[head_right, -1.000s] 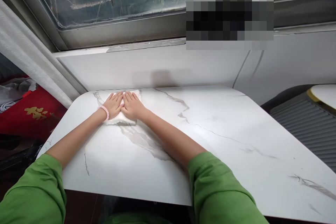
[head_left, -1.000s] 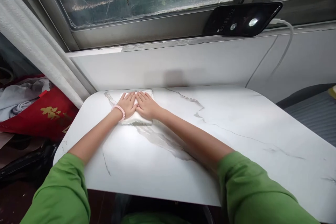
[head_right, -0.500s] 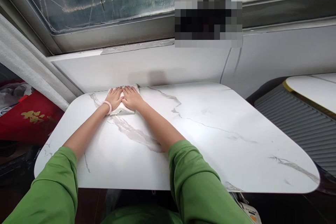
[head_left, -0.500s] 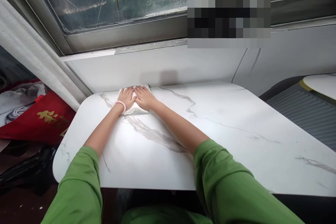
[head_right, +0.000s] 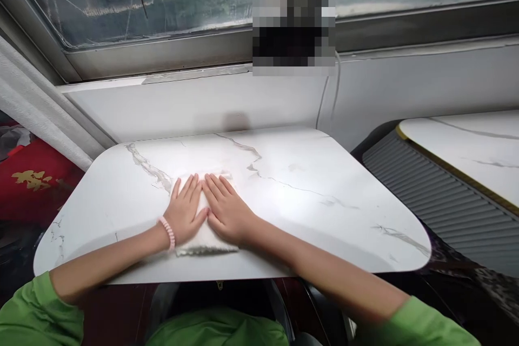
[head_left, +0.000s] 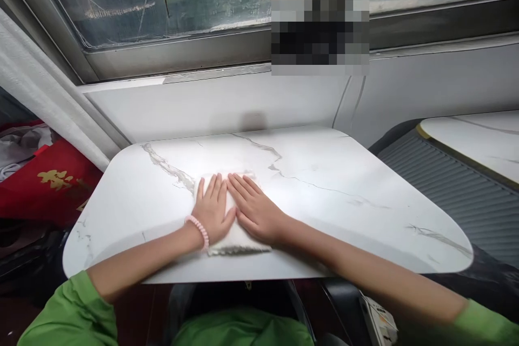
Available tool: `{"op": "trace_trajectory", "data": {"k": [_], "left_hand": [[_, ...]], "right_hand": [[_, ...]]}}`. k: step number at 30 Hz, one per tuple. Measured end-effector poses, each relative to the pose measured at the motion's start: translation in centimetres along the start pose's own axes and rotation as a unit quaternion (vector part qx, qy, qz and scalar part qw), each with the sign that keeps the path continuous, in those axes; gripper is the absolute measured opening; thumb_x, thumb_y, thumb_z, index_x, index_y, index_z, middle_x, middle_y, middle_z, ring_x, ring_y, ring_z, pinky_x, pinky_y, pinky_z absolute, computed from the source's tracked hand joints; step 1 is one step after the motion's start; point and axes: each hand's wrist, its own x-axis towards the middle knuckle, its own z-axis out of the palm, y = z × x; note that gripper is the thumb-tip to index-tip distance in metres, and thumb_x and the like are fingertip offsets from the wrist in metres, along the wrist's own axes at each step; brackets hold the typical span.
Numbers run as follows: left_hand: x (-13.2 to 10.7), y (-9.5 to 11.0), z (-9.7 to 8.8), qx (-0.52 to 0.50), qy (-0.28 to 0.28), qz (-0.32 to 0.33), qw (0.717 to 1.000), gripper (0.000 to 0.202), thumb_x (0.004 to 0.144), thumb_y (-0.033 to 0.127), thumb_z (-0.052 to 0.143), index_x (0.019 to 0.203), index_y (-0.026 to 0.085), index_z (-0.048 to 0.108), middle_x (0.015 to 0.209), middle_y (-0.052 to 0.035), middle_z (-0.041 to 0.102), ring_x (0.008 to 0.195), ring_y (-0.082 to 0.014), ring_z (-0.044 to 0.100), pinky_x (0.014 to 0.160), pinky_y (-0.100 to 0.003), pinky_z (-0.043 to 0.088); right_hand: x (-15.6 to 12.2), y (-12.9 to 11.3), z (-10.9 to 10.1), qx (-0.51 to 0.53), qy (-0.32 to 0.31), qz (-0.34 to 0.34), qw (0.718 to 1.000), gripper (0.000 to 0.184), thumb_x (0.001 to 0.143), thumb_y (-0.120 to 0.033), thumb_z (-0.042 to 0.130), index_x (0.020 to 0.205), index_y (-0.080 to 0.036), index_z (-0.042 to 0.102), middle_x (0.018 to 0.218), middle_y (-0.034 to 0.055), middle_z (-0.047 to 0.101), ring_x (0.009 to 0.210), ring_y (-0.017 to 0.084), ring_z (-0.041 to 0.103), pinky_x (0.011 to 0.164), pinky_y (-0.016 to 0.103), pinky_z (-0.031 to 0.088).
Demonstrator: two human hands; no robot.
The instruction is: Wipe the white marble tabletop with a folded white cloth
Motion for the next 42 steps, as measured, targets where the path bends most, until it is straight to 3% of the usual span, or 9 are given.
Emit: {"op": "trace_trajectory", "data": {"k": [6,9,13,17,23,27,31,36,42], "left_hand": [[-2.6,4.0,-0.8,-0.033,0.011,0.085,0.996,0.063,0.096,0.041,0.028,0.141,-0.003,0.03,0.15,-0.0211,0.023,0.141,-0.0311,0.013,0.114,-0.054,0.01],[-2.6,4.4,-1.1,-0.044,0.003,0.11,0.993,0.064,0.095,0.041,0.028,0.141,-0.003,0.029,0.15,-0.0213,0.021,0.141,-0.0313,0.012,0.113,-0.054,0.009],[-1.2,4.3,-1.1,-0.054,-0.013,0.102,0.993,0.062,0.094,0.038,0.029,0.141,-0.002,0.03,0.15,-0.02,0.022,0.141,-0.0298,0.013,0.114,-0.053,0.008],[2.3,3.6,-0.3,-0.047,-0.023,0.081,0.995,0.061,0.091,0.034,0.03,0.142,0.0,0.03,0.15,-0.0184,0.025,0.141,-0.0281,0.016,0.115,-0.052,0.008],[11.3,1.3,1.2,-0.024,-0.052,0.024,0.998,0.06,0.09,0.027,0.028,0.143,-0.002,0.026,0.151,-0.0173,0.023,0.141,-0.0256,0.017,0.116,-0.049,0.005],[17.1,-0.5,2.1,-0.024,-0.04,-0.006,0.999,0.059,0.091,0.028,0.026,0.143,0.0,0.026,0.152,-0.0161,0.022,0.141,-0.0246,0.017,0.116,-0.049,0.005],[21.2,-2.0,3.0,-0.041,-0.013,-0.004,0.999,0.055,0.092,0.028,0.027,0.141,0.004,0.031,0.15,-0.0139,0.03,0.139,-0.023,0.024,0.116,-0.047,0.007],[23.0,-2.7,3.4,-0.053,0.013,0.008,0.998,0.052,0.092,0.03,0.029,0.138,0.008,0.037,0.148,-0.011,0.035,0.137,-0.0215,0.028,0.116,-0.044,0.009],[21.5,-1.5,3.2,-0.038,0.003,-0.013,0.999,0.054,0.092,0.028,0.025,0.142,0.008,0.032,0.15,-0.0117,0.03,0.139,-0.0226,0.024,0.115,-0.048,0.008]], "right_hand": [[-5.6,-3.1,-1.8,-0.016,0.024,0.032,0.999,0.075,0.089,-0.019,0.033,0.147,-0.008,-0.012,0.155,0.0148,0.004,0.142,0.029,0.007,0.113,0.053,0.024],[-6.5,-3.4,-2.0,-0.015,0.025,0.051,0.998,0.078,0.088,-0.019,0.033,0.146,-0.01,-0.019,0.155,0.0133,0.003,0.142,0.029,0.008,0.113,0.053,0.026],[-6.1,-2.0,-1.8,-0.002,-0.006,0.07,0.998,0.079,0.089,-0.027,0.034,0.146,-0.013,-0.02,0.155,0.0117,0.004,0.142,0.026,0.008,0.114,0.051,0.025],[-3.8,1.1,-1.0,0.004,-0.045,0.135,0.99,0.072,0.088,-0.026,0.031,0.15,-0.011,-0.002,0.154,0.0112,0.013,0.142,0.024,0.013,0.114,0.05,0.025],[2.1,8.4,-0.4,0.002,0.003,0.203,0.979,0.064,0.082,-0.02,0.031,0.144,-0.004,0.03,0.149,0.014,0.031,0.139,0.025,0.025,0.115,0.048,0.02],[5.5,13.5,-0.7,0.005,0.006,0.198,0.98,0.063,0.081,-0.02,0.031,0.14,0.0,0.035,0.148,0.0153,0.034,0.138,0.025,0.029,0.114,0.044,0.02],[7.6,17.0,-0.7,0.002,0.031,0.216,0.976,0.061,0.081,-0.018,0.031,0.138,0.002,0.039,0.145,0.0166,0.039,0.135,0.026,0.033,0.113,0.044,0.021],[8.3,18.3,-0.4,0.009,0.07,0.239,0.968,0.058,0.082,-0.018,0.03,0.137,-0.005,0.042,0.144,0.0125,0.042,0.134,0.025,0.035,0.111,0.046,0.023],[7.2,17.2,-0.6,0.002,0.055,0.237,0.97,0.058,0.083,-0.019,0.029,0.138,-0.004,0.04,0.146,0.0122,0.04,0.136,0.023,0.033,0.113,0.043,0.022]]}}
